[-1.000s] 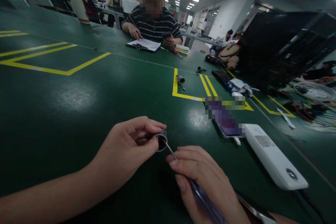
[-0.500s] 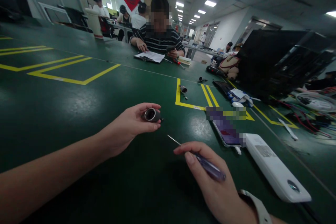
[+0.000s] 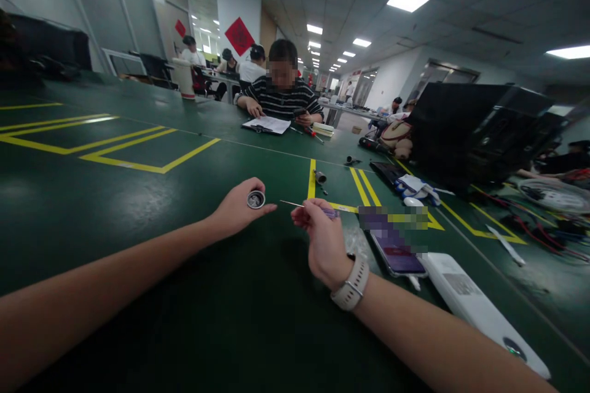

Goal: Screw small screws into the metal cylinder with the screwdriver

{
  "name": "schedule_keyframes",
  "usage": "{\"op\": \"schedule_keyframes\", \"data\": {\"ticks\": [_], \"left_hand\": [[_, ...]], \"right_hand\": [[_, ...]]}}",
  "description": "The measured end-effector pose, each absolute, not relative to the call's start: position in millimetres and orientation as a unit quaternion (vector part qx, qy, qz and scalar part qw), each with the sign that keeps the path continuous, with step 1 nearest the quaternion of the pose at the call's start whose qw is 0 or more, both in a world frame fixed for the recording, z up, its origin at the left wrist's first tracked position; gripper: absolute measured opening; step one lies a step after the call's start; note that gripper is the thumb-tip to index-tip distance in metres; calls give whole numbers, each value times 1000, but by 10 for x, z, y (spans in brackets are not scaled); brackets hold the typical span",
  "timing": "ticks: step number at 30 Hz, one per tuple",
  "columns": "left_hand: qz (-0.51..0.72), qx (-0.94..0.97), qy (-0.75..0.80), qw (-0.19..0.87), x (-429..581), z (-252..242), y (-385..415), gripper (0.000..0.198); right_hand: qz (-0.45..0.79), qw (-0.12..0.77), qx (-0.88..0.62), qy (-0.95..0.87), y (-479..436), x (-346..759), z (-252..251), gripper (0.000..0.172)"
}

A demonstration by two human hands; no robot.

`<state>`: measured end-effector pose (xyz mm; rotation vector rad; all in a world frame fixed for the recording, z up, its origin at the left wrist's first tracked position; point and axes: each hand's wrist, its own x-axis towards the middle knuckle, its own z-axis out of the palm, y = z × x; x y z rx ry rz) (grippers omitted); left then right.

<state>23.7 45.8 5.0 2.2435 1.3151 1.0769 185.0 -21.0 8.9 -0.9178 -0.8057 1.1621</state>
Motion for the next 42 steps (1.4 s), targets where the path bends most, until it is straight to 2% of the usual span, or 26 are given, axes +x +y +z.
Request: {"op": "schedule_keyframes", "data": {"ticks": [4, 7, 18, 24, 33, 42], "left_hand": [[371, 789, 423, 245, 158, -15, 461, 26], [354, 801, 405, 263, 137, -34, 433, 23], [334, 808, 451, 179, 114, 10, 376, 19], [333, 804, 461, 176, 111, -9, 414, 21], [357, 787, 446, 233, 98, -45, 521, 21], [357, 806, 438, 177, 135, -8, 447, 19]], "right_hand": [[582, 653, -350, -336, -66, 1733, -5, 14], [594, 659, -320, -332, -54, 1716, -59, 19], [603, 647, -304, -354, -127, 1735, -48, 17], [618, 650, -282, -340, -118, 1726, -47, 12], [583, 617, -306, -432, -148, 1721, -4, 20], [539, 601, -336, -485, -187, 1721, -58, 15]]}}
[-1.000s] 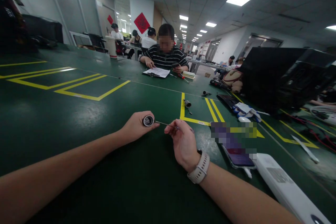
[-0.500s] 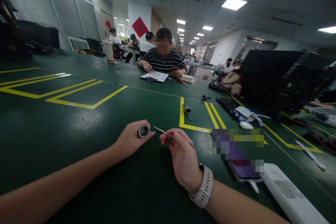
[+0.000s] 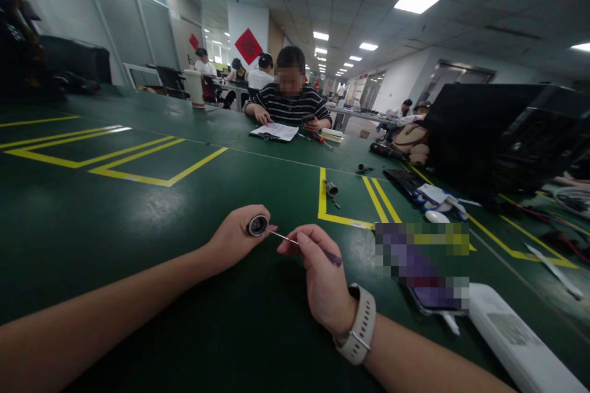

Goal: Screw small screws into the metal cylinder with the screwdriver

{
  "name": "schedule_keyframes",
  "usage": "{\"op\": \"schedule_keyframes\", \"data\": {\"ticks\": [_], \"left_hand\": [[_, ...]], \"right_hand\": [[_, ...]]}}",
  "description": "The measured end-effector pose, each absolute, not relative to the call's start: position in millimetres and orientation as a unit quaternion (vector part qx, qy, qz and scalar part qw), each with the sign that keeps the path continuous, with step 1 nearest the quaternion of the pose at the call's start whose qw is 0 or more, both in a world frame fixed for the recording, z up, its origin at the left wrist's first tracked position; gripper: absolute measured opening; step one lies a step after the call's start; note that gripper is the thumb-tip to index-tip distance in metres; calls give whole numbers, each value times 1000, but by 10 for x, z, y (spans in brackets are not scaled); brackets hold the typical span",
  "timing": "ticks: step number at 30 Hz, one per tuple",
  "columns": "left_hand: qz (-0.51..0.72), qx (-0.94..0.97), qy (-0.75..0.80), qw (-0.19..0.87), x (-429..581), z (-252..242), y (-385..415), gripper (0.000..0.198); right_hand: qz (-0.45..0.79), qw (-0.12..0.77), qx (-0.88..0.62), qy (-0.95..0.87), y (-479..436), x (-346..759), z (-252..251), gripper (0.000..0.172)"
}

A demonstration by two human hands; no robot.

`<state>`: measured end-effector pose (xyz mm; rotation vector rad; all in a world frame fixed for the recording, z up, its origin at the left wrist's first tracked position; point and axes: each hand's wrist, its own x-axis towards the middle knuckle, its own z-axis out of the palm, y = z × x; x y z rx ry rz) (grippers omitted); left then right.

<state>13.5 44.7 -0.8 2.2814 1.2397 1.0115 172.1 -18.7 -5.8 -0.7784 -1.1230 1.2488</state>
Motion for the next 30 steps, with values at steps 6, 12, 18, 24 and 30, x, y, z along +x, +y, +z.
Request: {"op": "schedule_keyframes", "data": {"ticks": [6, 12, 18, 24, 30], "left_hand": [[330, 832, 422, 146, 151, 4, 418, 17], [297, 865, 396, 87, 177, 35, 422, 16], [273, 886, 367, 80, 161, 5, 434, 16], [270, 880, 379, 92, 156, 34, 416, 13], [260, 888, 373, 73, 158, 14, 409, 13]], "right_hand": [[492, 580, -356, -543, -221, 1729, -11, 15], [355, 541, -418, -637, -298, 1717, 66, 14], [466, 556, -399, -561, -202, 1744, 19, 19], [595, 597, -337, -419, -119, 1723, -42, 16], [436, 557, -418, -570, -266, 1732, 47, 18]]}}
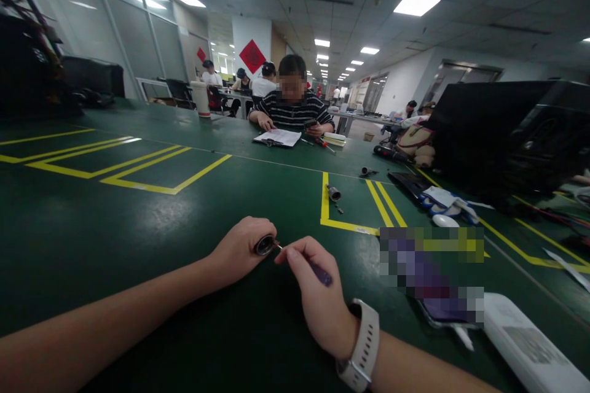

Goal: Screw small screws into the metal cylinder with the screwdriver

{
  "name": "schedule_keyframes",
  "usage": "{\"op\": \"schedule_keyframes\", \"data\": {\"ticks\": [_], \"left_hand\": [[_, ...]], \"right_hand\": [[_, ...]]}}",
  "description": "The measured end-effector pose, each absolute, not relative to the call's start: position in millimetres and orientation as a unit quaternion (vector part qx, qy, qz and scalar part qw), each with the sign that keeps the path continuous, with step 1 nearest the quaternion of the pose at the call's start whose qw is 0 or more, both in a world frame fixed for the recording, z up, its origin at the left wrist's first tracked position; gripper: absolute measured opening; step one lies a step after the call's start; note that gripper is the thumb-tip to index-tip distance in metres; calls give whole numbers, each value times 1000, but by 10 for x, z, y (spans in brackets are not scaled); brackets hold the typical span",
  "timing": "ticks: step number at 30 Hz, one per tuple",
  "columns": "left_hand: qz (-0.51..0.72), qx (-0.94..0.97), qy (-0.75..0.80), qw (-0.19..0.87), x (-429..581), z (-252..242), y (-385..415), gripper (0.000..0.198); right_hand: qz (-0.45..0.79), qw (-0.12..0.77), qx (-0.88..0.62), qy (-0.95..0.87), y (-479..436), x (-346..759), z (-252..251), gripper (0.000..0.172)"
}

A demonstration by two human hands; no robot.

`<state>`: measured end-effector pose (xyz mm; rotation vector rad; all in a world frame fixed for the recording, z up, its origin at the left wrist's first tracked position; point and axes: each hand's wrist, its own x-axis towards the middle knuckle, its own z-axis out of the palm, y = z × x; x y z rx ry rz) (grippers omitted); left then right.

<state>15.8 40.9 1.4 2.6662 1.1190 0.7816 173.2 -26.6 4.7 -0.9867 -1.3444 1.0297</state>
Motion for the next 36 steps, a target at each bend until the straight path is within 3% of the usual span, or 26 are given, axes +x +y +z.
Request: {"op": "schedule_keyframes", "data": {"ticks": [3, 11, 19, 28, 32, 36], "left_hand": [[254, 895, 361, 67, 140, -6, 410, 12], [269, 897, 342, 79, 118, -32, 427, 15], [248, 894, 368, 55, 130, -41, 391, 13], [268, 894, 351, 77, 121, -51, 405, 14], [274, 889, 356, 89, 123, -51, 410, 14], [271, 884, 376, 60, 126, -64, 413, 13]], "right_hand": [[432, 540, -431, -580, -271, 1739, 53, 18], [630, 585, -333, -387, -124, 1728, -33, 15], [467, 544, -432, -547, -247, 1727, 6, 20], [613, 579, -348, -411, -121, 1733, -37, 17], [606, 576, -350, -423, -151, 1724, -44, 17], [525, 560, -409, -494, -215, 1727, -15, 21]]}}
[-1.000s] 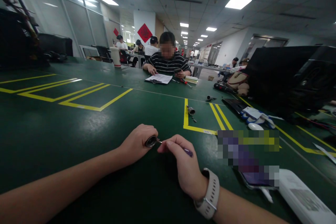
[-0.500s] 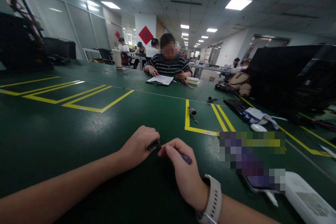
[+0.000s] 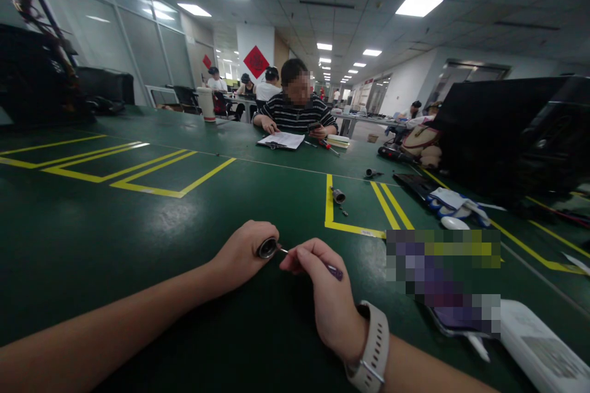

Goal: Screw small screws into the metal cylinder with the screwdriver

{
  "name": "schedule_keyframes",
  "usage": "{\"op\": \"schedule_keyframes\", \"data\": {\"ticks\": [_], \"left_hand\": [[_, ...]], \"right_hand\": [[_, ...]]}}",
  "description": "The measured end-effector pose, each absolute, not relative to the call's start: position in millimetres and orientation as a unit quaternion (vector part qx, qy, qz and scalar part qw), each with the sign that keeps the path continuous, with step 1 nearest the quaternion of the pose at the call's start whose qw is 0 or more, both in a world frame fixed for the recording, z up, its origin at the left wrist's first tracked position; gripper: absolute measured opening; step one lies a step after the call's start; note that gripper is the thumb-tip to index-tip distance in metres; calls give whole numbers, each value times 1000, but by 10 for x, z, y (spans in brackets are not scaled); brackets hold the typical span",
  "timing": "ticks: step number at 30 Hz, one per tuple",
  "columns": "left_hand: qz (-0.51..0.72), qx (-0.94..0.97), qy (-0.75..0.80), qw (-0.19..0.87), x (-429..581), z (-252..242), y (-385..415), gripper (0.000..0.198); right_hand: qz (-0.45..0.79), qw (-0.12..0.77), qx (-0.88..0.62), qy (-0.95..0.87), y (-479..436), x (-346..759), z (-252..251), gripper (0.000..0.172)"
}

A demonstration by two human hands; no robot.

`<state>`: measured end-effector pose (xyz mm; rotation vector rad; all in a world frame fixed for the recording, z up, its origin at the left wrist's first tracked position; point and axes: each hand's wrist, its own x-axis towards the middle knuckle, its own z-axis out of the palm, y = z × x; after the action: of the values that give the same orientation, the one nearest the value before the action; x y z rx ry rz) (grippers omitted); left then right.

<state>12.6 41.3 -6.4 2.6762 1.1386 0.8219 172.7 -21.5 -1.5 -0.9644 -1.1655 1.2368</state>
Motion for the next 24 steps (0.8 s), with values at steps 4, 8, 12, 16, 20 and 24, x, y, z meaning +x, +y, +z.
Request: {"op": "schedule_keyframes", "data": {"ticks": [4, 8, 12, 16, 20, 24], "left_hand": [[243, 899, 362, 42, 118, -73, 407, 12], [237, 910, 339, 38, 110, -65, 405, 11], [259, 904, 333, 61, 113, -48, 414, 12], [271, 890, 359, 75, 125, -46, 423, 12], [264, 886, 378, 56, 134, -51, 414, 11], [234, 899, 367, 42, 138, -48, 395, 11]], "right_hand": [[490, 533, -429, -541, -232, 1730, 3, 20], [552, 554, -398, -480, -172, 1743, -20, 19], [605, 569, -364, -422, -125, 1755, -35, 17], [608, 575, -355, -417, -145, 1748, -36, 17], [548, 565, -394, -474, -176, 1743, -38, 19], [542, 548, -400, -496, -163, 1750, -40, 19]]}}
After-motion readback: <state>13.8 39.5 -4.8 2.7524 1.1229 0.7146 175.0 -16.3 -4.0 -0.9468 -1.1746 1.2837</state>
